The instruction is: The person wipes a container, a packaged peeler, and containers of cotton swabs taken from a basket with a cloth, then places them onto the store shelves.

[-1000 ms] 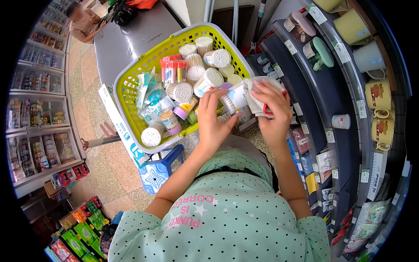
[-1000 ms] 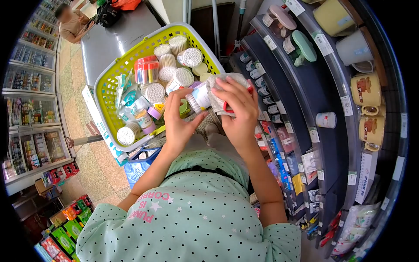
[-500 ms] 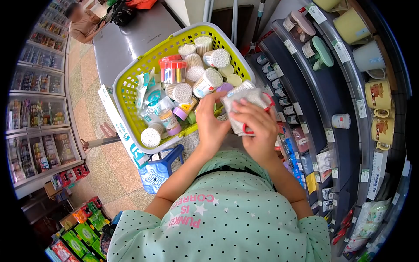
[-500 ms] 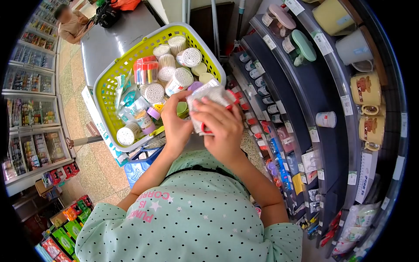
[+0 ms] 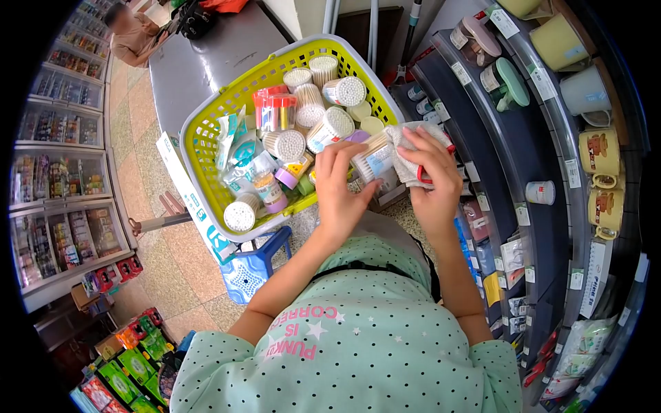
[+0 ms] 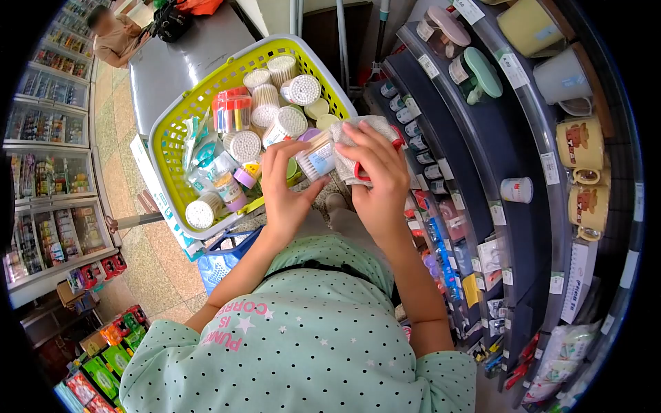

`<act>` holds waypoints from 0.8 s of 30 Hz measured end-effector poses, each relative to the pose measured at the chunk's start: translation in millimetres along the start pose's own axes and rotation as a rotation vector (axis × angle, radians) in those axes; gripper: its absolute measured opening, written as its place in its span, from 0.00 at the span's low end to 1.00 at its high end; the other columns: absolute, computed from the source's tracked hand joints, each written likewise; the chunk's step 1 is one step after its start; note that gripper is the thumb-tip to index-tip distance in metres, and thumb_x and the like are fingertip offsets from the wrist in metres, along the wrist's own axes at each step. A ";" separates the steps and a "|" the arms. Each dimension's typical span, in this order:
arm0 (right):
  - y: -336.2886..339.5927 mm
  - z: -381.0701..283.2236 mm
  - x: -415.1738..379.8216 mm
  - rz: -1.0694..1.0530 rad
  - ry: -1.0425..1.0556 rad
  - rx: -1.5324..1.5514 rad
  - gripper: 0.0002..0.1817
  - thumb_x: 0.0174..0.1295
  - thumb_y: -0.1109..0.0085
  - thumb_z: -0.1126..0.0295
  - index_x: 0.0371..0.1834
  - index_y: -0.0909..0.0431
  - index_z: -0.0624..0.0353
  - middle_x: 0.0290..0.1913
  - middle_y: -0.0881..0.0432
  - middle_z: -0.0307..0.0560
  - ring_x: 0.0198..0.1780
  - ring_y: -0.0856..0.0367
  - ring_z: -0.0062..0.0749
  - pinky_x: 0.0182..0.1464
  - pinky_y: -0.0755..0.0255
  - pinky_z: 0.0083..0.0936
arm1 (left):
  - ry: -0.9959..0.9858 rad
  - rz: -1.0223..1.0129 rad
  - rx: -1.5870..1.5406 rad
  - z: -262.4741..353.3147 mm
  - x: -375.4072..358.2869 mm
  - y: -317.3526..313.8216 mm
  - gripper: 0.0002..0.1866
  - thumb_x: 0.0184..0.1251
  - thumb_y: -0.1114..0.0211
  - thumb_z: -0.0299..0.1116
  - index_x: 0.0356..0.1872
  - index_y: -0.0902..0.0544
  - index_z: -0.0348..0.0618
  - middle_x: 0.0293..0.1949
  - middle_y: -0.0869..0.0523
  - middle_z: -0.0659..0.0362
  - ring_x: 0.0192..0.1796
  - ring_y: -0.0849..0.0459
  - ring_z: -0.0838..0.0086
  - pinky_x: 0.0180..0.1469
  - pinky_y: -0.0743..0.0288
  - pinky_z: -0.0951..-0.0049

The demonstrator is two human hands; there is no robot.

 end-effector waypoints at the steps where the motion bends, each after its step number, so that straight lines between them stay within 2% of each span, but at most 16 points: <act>1: -0.5 0.1 -1.3 -0.005 0.002 -0.027 0.21 0.44 0.42 0.87 0.42 0.13 0.59 0.55 0.12 0.46 0.64 0.19 0.44 0.62 0.29 0.39 | 0.030 0.002 -0.033 -2.7 1.1 0.3 0.32 0.40 0.17 0.28 0.52 0.20 0.40 0.50 0.16 0.54 0.53 0.20 0.58 0.58 0.29 0.59; 3: -0.9 -1.5 -4.7 -0.016 0.006 -0.081 0.21 0.44 0.42 0.88 0.42 0.13 0.58 0.55 0.12 0.45 0.64 0.19 0.44 0.62 0.30 0.39 | 0.092 0.005 -0.098 -8.9 3.1 1.3 0.31 0.42 0.16 0.32 0.51 0.19 0.40 0.49 0.16 0.54 0.52 0.20 0.59 0.58 0.30 0.60; 6: 0.7 -1.6 -6.7 -0.016 -0.001 -0.079 0.21 0.44 0.42 0.88 0.41 0.13 0.57 0.55 0.12 0.44 0.64 0.18 0.43 0.63 0.31 0.39 | 0.134 -0.048 0.050 -17.1 -1.1 -3.2 0.30 0.45 0.17 0.38 0.50 0.18 0.40 0.47 0.15 0.55 0.50 0.20 0.60 0.56 0.30 0.61; 9: -0.3 -8.4 -10.2 -0.014 -0.027 -0.116 0.19 0.46 0.42 0.87 0.41 0.13 0.57 0.54 0.12 0.43 0.64 0.18 0.42 0.63 0.31 0.39 | 0.153 -0.062 0.041 -16.9 -1.4 -3.0 0.27 0.46 0.19 0.36 0.49 0.17 0.41 0.46 0.14 0.55 0.50 0.20 0.60 0.57 0.31 0.60; 12: -6.9 -19.3 -12.5 -0.080 -0.031 -0.106 0.18 0.46 0.41 0.85 0.39 0.13 0.55 0.53 0.11 0.42 0.62 0.17 0.39 0.63 0.32 0.39 | 0.213 -0.103 0.010 -20.6 -3.3 -5.1 0.30 0.44 0.19 0.40 0.51 0.17 0.42 0.48 0.15 0.56 0.54 0.21 0.60 0.62 0.39 0.60; 17: -18.3 -40.9 -17.9 -0.252 0.010 0.034 0.18 0.43 0.42 0.85 0.37 0.14 0.54 0.51 0.11 0.41 0.60 0.15 0.36 0.59 0.29 0.37 | 0.158 -0.053 -0.006 -19.3 -5.5 -6.8 0.27 0.46 0.23 0.35 0.51 0.18 0.43 0.47 0.15 0.57 0.54 0.21 0.61 0.62 0.39 0.61; 18: -18.4 -41.5 -15.0 -0.290 0.019 0.123 0.21 0.39 0.43 0.88 0.38 0.13 0.58 0.49 0.10 0.47 0.58 0.14 0.46 0.58 0.25 0.38 | 0.149 -0.043 -0.009 -18.4 -5.6 -6.2 0.26 0.46 0.24 0.35 0.51 0.18 0.43 0.47 0.15 0.57 0.54 0.22 0.60 0.62 0.38 0.61; 21: -13.3 -24.8 -5.1 -0.355 -0.088 0.480 0.19 0.43 0.43 0.87 0.38 0.13 0.60 0.50 0.10 0.47 0.57 0.13 0.41 0.60 0.23 0.34 | 0.104 -0.013 -0.071 -12.4 -1.1 -0.8 0.27 0.43 0.22 0.28 0.50 0.19 0.42 0.48 0.17 0.55 0.54 0.22 0.58 0.60 0.35 0.60; 22: -5.4 -19.2 0.8 -0.310 -0.162 0.579 0.17 0.45 0.43 0.87 0.38 0.13 0.63 0.49 0.10 0.50 0.57 0.13 0.42 0.63 0.24 0.32 | 0.103 0.013 -0.052 -11.9 0.3 0.8 0.28 0.41 0.23 0.25 0.49 0.19 0.41 0.48 0.17 0.54 0.54 0.21 0.58 0.59 0.32 0.60; 24: 5.6 -4.2 4.5 -0.183 -0.221 0.565 0.17 0.46 0.41 0.88 0.39 0.13 0.64 0.52 0.11 0.51 0.58 0.14 0.42 0.63 0.24 0.32 | 0.102 0.069 -0.013 -11.5 3.5 3.0 0.29 0.38 0.23 0.19 0.48 0.20 0.38 0.49 0.16 0.52 0.55 0.19 0.56 0.59 0.28 0.60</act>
Point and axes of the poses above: each hand's wrist, its own x-axis towards the middle knuckle, its own y-axis out of the back of the hand, z = x × y, the point moved 7 cm from there along x, towards the middle knuckle
